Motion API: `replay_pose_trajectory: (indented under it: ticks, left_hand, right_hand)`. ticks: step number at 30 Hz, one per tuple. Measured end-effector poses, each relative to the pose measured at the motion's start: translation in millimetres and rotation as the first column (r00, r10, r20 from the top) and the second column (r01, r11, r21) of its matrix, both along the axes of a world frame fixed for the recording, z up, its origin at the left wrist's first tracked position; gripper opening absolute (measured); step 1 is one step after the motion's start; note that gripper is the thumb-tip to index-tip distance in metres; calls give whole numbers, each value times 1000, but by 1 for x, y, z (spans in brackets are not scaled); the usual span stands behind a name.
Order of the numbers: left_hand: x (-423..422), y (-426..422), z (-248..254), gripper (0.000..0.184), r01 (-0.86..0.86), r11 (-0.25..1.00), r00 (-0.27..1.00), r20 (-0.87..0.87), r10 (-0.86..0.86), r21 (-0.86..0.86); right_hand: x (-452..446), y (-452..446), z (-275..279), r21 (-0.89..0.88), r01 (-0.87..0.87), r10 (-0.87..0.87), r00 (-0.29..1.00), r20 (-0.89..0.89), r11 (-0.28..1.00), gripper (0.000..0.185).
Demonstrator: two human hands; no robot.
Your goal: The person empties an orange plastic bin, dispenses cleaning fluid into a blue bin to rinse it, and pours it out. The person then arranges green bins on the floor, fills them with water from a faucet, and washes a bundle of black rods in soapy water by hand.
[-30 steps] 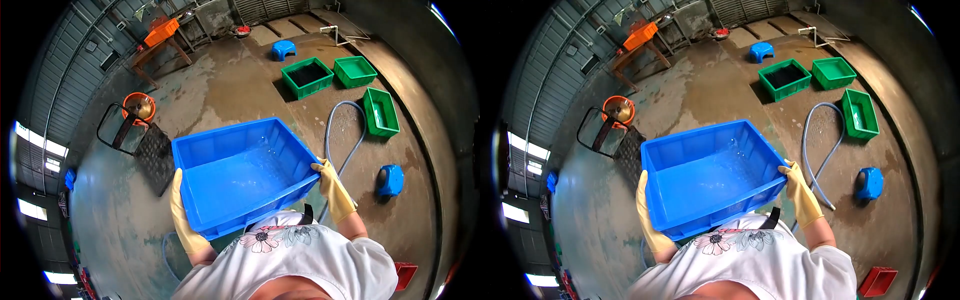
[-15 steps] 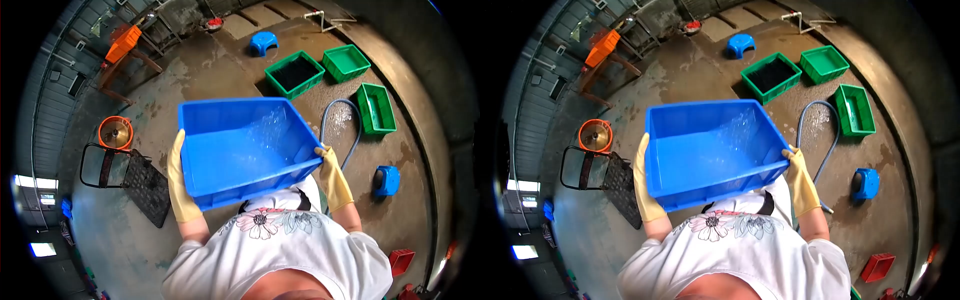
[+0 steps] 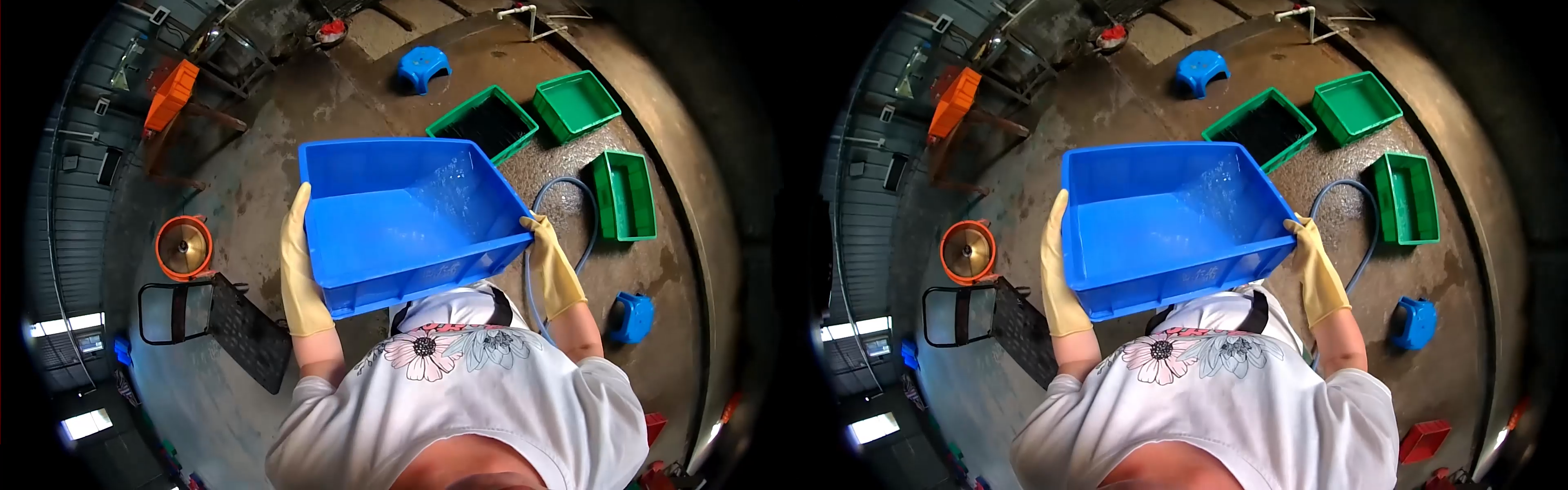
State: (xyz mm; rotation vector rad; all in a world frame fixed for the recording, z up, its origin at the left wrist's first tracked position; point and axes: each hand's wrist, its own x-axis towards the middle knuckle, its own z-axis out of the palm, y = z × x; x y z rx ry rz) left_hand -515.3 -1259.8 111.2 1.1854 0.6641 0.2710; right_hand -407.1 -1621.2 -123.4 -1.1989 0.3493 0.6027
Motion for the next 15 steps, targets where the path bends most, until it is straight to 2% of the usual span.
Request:
replay_pose_trajectory:
  ticks: [2, 5, 7, 8, 9, 10, 11, 12, 13, 14, 15]
  left_hand:
    - [28, 6, -3, 51, -8, 1000, 1000, -27, 8, 20]
    - [87, 20, -9, 56, -4, 1000, 979, -206, 7, 14]
    - [131, 31, -19, 57, 27, 1000, 978, -205, -24, 9]
    - [147, 37, -24, 58, 49, 999, 976, -215, -47, 5]
    - [166, 44, -26, 60, 77, 996, 959, -268, -88, -51]
    - [194, 63, -46, 60, 112, 992, 956, -266, -123, -55]
    - [223, 89, -80, 59, 173, 980, 962, -198, -190, -99]
    - [243, 106, -104, 59, 217, 964, 959, -152, -240, -152]
    - [262, 111, -107, 58, 257, 944, 949, -129, -286, -206]
    - [281, 114, -102, 57, 237, 927, 930, -210, -303, -289]
    - [299, 119, -110, 56, 229, 939, 931, -224, -288, -257]
  right_hand:
    - [25, 9, 10, -17, 32, -33, 999, -26, 999, 13]
    - [66, 13, -30, -60, 37, -43, 994, -100, 998, 13]
    - [91, 18, -64, -114, 56, -72, 988, -139, 992, 13]
    - [90, 25, -64, -119, 73, -92, 982, -164, 990, 13]
    - [91, 37, -49, -80, 192, -206, 949, -240, 978, 13]
    - [107, 53, -33, -42, 321, -319, 902, -291, 946, 14]
    - [124, 65, -20, -158, 276, -317, 860, -399, 948, 19]
    - [136, 71, -31, -203, 310, -370, 813, -449, 929, 21]
    - [144, 77, -28, -206, 336, -393, 818, -421, 919, 23]
    - [154, 83, -28, -201, 360, -412, 823, -390, 911, 25]
    - [163, 84, -36, -283, 314, -404, 842, -357, 906, 33]
